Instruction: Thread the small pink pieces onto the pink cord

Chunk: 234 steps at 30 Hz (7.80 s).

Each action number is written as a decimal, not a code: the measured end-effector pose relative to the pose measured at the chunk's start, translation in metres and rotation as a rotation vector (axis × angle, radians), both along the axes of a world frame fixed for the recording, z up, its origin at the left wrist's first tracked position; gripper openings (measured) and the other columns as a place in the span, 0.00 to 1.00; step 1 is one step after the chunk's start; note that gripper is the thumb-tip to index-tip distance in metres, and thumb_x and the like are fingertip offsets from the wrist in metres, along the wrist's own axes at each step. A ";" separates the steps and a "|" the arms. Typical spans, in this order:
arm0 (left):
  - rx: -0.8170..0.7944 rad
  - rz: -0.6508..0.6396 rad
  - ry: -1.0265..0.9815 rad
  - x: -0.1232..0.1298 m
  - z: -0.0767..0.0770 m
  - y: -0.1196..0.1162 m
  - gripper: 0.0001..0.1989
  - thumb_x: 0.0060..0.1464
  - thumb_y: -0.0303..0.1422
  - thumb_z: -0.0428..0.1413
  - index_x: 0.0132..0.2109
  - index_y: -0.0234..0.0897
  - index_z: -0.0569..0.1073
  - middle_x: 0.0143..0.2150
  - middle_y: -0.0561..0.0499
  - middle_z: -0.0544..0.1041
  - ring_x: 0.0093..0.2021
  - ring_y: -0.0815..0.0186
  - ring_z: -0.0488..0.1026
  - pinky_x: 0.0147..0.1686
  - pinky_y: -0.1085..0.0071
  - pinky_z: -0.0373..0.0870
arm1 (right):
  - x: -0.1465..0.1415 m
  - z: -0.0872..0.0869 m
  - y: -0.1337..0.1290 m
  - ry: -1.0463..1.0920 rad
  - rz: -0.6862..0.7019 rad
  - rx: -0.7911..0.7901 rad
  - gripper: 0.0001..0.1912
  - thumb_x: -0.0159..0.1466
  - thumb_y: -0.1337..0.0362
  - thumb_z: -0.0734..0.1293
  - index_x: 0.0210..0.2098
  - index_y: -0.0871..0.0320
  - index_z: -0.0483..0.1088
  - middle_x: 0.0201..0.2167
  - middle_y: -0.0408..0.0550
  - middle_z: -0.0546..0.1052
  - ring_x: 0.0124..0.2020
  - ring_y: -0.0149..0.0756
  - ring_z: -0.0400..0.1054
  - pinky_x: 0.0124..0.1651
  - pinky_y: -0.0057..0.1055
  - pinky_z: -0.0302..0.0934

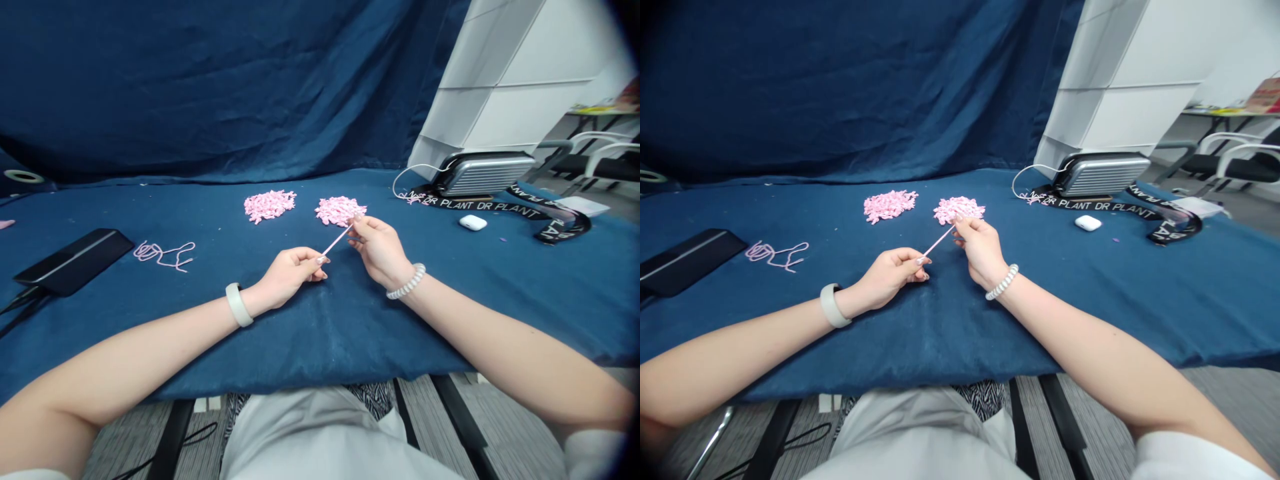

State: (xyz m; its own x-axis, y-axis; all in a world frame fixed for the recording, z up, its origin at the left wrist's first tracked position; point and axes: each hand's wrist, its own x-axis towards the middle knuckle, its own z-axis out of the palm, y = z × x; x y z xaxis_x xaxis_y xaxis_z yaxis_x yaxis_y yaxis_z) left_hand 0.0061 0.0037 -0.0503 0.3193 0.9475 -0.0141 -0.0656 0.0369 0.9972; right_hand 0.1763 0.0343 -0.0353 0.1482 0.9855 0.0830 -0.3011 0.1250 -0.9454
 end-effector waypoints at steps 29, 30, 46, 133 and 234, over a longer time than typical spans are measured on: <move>0.299 -0.021 0.290 -0.004 0.008 -0.008 0.11 0.53 0.37 0.55 0.36 0.32 0.73 0.29 0.48 0.78 0.31 0.68 0.75 0.34 0.74 0.69 | 0.024 0.015 0.013 0.039 -0.147 0.046 0.09 0.53 0.60 0.70 0.24 0.59 0.69 0.25 0.42 0.70 0.25 0.25 0.61 0.29 0.26 0.57; 0.304 -0.021 0.291 -0.004 0.008 -0.009 0.11 0.53 0.37 0.55 0.35 0.32 0.73 0.29 0.48 0.78 0.30 0.68 0.75 0.34 0.74 0.69 | 0.025 0.015 0.014 0.044 -0.155 0.048 0.09 0.53 0.60 0.70 0.24 0.59 0.69 0.25 0.42 0.70 0.25 0.25 0.61 0.29 0.26 0.57; 0.334 -0.034 0.228 -0.005 0.007 -0.010 0.09 0.54 0.35 0.55 0.33 0.31 0.73 0.28 0.49 0.77 0.31 0.69 0.74 0.35 0.74 0.69 | 0.025 -0.004 0.020 -0.298 -0.148 0.196 0.11 0.54 0.59 0.68 0.22 0.61 0.70 0.21 0.42 0.68 0.23 0.26 0.59 0.29 0.27 0.55; 0.679 -0.085 0.349 -0.004 0.012 -0.034 0.06 0.54 0.31 0.54 0.34 0.34 0.75 0.32 0.47 0.79 0.30 0.68 0.75 0.33 0.73 0.72 | -0.005 -0.008 -0.014 -0.823 0.095 0.563 0.06 0.58 0.65 0.66 0.25 0.57 0.73 0.34 0.48 0.74 0.38 0.35 0.68 0.45 0.35 0.61; -0.186 0.105 -0.321 -0.003 0.016 -0.009 0.16 0.49 0.24 0.59 0.47 0.31 0.71 0.33 0.49 0.76 0.24 0.79 0.68 0.26 0.81 0.69 | -0.001 -0.010 -0.003 -0.424 0.158 0.146 0.16 0.50 0.53 0.70 0.21 0.61 0.70 0.21 0.43 0.70 0.25 0.28 0.59 0.33 0.30 0.55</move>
